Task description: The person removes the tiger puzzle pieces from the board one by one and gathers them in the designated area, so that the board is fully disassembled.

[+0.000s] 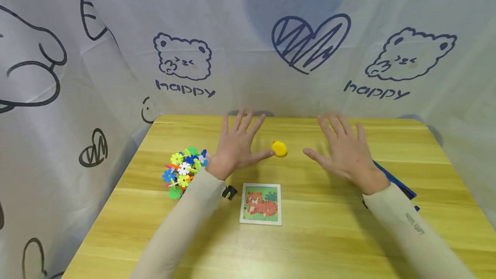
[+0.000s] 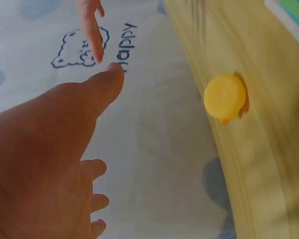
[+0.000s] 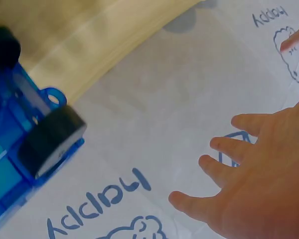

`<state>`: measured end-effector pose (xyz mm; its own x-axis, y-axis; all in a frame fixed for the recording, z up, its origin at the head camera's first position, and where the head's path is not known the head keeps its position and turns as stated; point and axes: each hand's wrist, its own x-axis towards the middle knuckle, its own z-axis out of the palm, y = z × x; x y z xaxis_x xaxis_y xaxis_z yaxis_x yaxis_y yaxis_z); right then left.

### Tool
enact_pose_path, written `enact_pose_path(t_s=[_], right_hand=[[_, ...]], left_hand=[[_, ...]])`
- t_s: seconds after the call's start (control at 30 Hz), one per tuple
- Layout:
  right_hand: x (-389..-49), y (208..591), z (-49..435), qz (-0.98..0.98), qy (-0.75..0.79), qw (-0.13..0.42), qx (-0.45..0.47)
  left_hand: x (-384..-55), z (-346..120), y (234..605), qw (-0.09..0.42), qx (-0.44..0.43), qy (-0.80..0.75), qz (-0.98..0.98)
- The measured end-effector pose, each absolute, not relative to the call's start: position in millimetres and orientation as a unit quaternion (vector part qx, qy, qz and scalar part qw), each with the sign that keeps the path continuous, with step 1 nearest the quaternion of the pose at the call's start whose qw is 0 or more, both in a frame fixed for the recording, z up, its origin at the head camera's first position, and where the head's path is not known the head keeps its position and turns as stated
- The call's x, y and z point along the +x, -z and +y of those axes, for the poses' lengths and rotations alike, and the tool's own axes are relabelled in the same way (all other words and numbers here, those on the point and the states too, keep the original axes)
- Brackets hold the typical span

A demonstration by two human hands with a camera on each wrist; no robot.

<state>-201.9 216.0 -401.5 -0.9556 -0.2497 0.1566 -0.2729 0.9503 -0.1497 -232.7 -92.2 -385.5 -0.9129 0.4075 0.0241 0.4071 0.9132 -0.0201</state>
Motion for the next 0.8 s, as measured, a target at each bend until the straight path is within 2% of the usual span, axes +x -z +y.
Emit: enact_pose_path(t_s=[0.3,0.8], right_hand=[[-190,420,208,-0.984,-0.088,0.063,0.145],[-150,457,174,-0.975,-0.107,0.024,0.196]], left_hand=[[-203,-94,411,0.021,-0.227,-0.006,-0.974],[-160,-100,458,-0.024,-0.246,0.025,-0.969]])
